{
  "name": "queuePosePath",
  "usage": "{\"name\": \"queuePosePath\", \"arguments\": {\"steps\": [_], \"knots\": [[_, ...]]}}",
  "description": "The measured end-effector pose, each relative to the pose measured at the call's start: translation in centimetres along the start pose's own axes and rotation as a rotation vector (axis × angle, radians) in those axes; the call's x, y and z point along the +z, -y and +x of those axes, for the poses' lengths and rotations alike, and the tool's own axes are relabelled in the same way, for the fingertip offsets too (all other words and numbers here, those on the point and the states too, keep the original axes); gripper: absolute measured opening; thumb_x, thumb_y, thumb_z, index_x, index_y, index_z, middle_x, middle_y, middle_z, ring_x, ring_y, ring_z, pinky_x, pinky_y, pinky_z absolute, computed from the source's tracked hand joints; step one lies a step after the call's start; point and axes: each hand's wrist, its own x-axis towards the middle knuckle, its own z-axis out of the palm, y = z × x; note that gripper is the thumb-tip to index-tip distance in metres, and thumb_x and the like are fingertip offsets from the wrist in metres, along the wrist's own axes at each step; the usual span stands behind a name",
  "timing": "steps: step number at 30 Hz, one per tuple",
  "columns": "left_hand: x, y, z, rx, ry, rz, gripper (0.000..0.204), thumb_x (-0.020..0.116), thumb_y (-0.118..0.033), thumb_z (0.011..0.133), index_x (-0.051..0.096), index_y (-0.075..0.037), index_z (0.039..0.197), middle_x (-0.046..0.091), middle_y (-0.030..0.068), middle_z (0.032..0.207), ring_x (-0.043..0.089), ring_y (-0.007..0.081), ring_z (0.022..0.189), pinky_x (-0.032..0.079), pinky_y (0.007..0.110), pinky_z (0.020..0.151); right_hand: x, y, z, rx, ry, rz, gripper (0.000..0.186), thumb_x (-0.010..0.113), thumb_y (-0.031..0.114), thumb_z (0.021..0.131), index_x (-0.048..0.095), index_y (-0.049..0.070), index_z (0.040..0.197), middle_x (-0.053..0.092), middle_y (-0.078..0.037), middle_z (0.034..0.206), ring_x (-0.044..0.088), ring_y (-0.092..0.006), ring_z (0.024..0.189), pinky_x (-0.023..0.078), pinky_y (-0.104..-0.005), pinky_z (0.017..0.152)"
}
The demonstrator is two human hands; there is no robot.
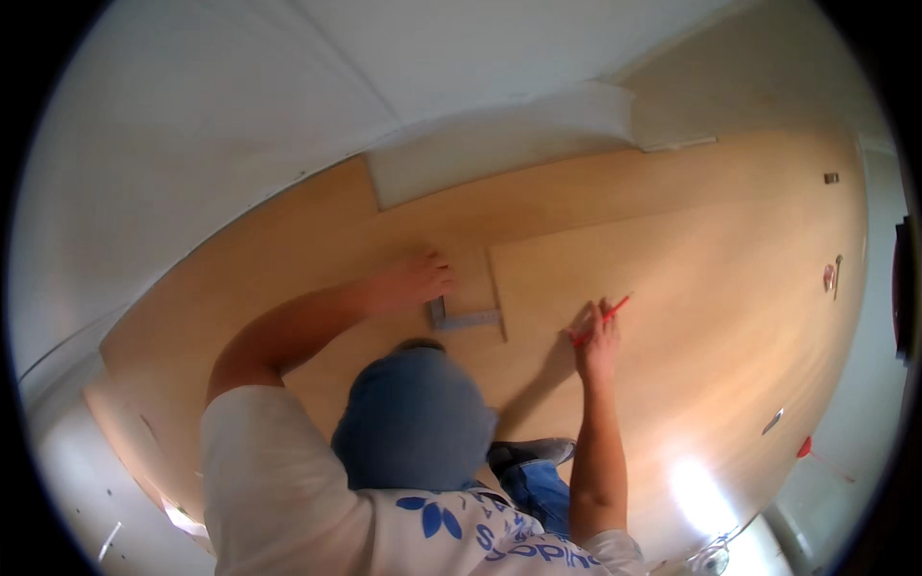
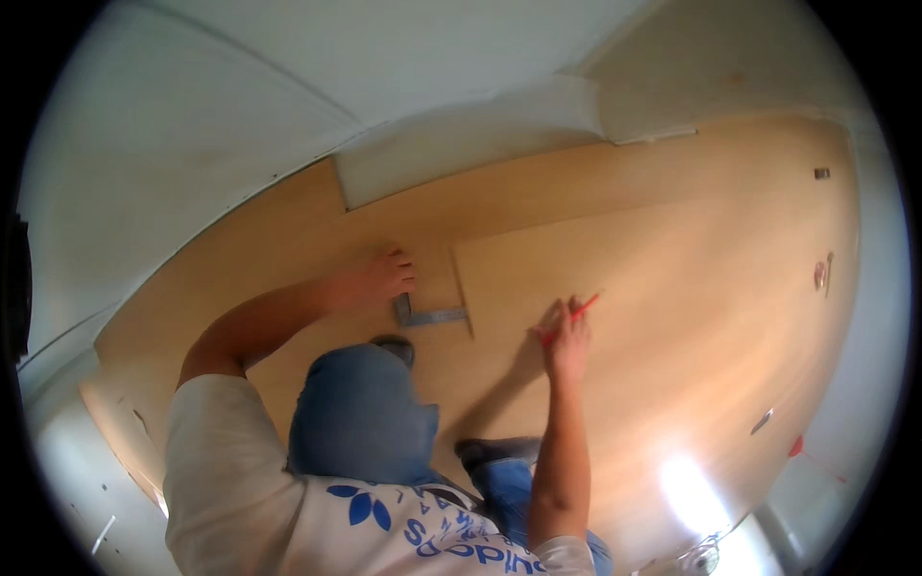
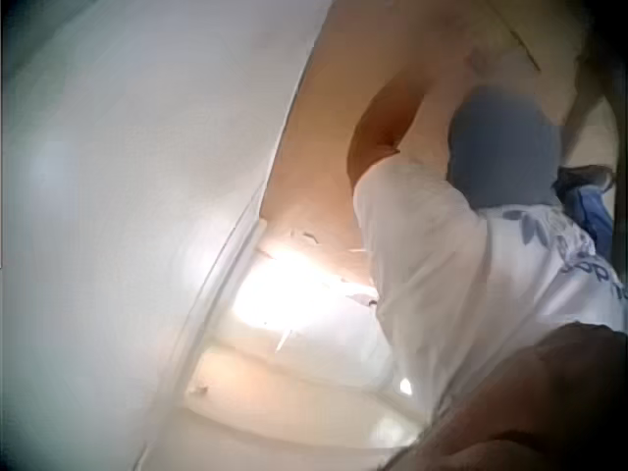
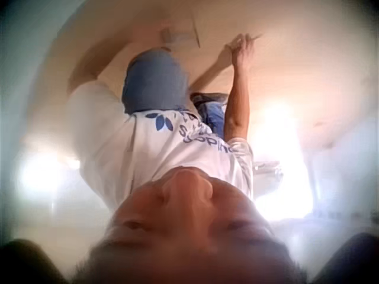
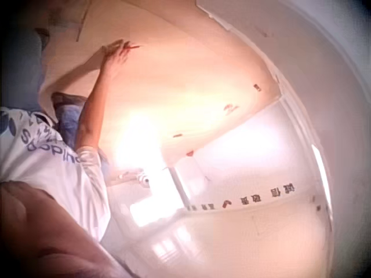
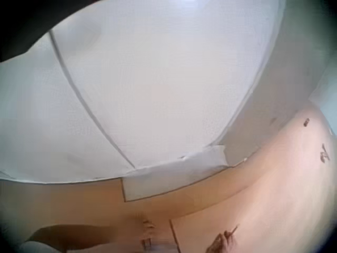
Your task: The person installs flooring panels by positioning them against a wall, marking measurements with a pencil and square, and using a hammer and a wooden block to tap panels into place.
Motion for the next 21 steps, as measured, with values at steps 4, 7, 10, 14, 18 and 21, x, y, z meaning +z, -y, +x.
{"name": "queuePosePath", "arguments": {"steps": [4, 7, 10, 14, 18, 21], "knots": [[3.2, 1.0, -3.1, -0.136, 0.0, -0.113, 0.038, 0.063, -0.009, 0.089, 0.064, -0.015, 0.127, 0.059, 0.007, 0.143, 0.051, 0.0279, 0.135, 0.042, 0.047, 0.108, -2.5, -1.2, 1.5, 0.05, 0.065, -0.057, 0.071, 0.082, 0.028, 0.086, 0.05, 0.01, 0.146, 0.047, -0.021, 0.155, 0.043, -0.041, 0.143, 0.041, -0.0506, 0.113], [-1.8, 0.3, -7.6, -0.327, 0.267, -0.416, 0.034, 0.064, -0.005, 0.088, 0.067, -0.014, 0.12, 0.065, 0.0094, 0.129, 0.059, 0.0313, 0.123, 0.047, 0.047, 0.101, -3.9, 0.7, 2.2, 0.103, 0.058, 0.04, 0.064, 0.081, 0.02, 0.088, 0.051, 0.008, 0.143, 0.048, -0.025, 0.152, 0.048, -0.0443, 0.138, 0.047, -0.0507, 0.109], [-9.3, -0.8, -12.1, -0.502, 0.427, -0.731, 0.022, 0.074, -0.012, 0.086, 0.07, -0.011, 0.108, 0.069, 0.0108, 0.106, 0.065, 0.0325, 0.105, 0.052, 0.044, 0.089, -3.3, 7.9, 2.8, 0.02, -0.094, 0.14, 0.059, 0.078, 0.018, 0.09, 0.051, 0.007, 0.142, 0.051, -0.027, 0.147, 0.054, -0.043, 0.131, 0.05, -0.0488, 0.104], [-15.1, -1.0, -11.9, -0.611, 0.303, -0.968, 0.024, 0.077, -0.02, 0.089, 0.07, -0.012, 0.11, 0.069, 0.0113, 0.105, 0.065, 0.0331, 0.103, 0.052, 0.044, 0.088, -3.2, 18.4, 2.3, 0.321, 0.151, 0.642, 0.056, 0.073, 0.018, 0.096, 0.047, 0.003, 0.143, 0.062, -0.019, 0.13, 0.063, -0.0249, 0.112, 0.053, -0.0373, 0.091], [-13.6, -0.7, -4.2, -0.385, 0.086, -0.737, 0.029, 0.075, -0.03, 0.091, 0.069, -0.012, 0.113, 0.069, 0.0114, 0.104, 0.066, 0.0315, 0.104, 0.051, 0.045, 0.09, -4.3, 23.7, 3.3, 0.353, 0.051, 1.136, 0.055, 0.071, 0.015, 0.098, 0.045, 0.003, 0.145, 0.065, -0.01, 0.113, 0.062, -0.014, 0.096, 0.052, -0.0314, 0.082], [-12.7, -1.6, 5.1, 0.057, 0.153, -0.485, 0.04, 0.073, -0.037, 0.092, 0.066, -0.011, 0.121, 0.067, 0.0142, 0.112, 0.064, 0.0349, 0.108, 0.05, 0.048, 0.094, -0.5, 18.1, 4.1, 0.437, -0.248, 1.028, 0.055, 0.07, 0.011, 0.098, 0.045, 0.004, 0.146, 0.061, -0.004, 0.103, 0.057, -0.0117, 0.083, 0.05, -0.0285, 0.074]]}}
